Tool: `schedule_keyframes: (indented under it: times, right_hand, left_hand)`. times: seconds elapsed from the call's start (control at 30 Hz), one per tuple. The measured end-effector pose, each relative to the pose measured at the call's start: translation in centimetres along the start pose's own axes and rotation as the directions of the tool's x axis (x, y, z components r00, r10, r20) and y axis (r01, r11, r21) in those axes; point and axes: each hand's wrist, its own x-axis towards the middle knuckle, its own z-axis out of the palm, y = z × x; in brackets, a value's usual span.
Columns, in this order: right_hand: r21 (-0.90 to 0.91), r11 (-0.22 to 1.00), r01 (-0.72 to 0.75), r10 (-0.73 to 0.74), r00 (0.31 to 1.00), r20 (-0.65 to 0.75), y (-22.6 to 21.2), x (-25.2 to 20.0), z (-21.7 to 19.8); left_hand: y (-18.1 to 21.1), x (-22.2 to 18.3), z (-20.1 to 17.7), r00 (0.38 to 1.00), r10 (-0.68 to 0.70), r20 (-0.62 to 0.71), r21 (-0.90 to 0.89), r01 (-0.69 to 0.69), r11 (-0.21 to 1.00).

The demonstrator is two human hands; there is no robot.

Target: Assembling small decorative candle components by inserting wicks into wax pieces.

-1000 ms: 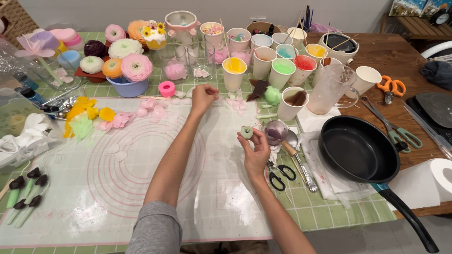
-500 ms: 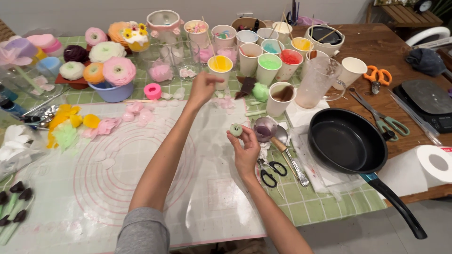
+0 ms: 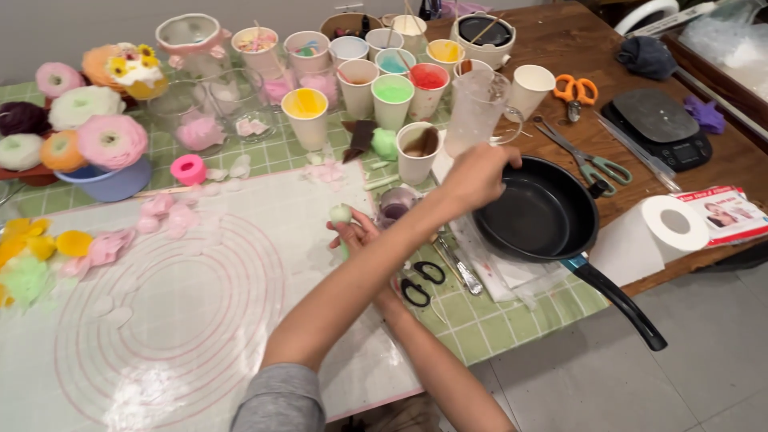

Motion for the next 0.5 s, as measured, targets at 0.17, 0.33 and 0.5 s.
schedule_keyframes:
  times: [0.17,0.33,0.5]
  right_hand:
    - [0.112,0.990,0.084,-0.085,0.996,0.000,1.0,0.3,-0.1]
    - [0.115,0.992,0.049,-0.049,0.999,-0.008,1.1,0.6,-0.1]
    - [0.179,0.984,0.020,-0.039,0.994,0.103,2.0,0.7,-0.3]
  left_hand:
    - [-0.9,0.0,5.9,0.998,0.042,0.038,0.163,-0.048,0.986]
    - [-0.9,-0.2,7.4,0.987,0.080,0.138,0.348,-0.124,0.929]
    - [-0.9,-0.8,7.6,0.984,0.076,0.163,0.383,-0.135,0.914]
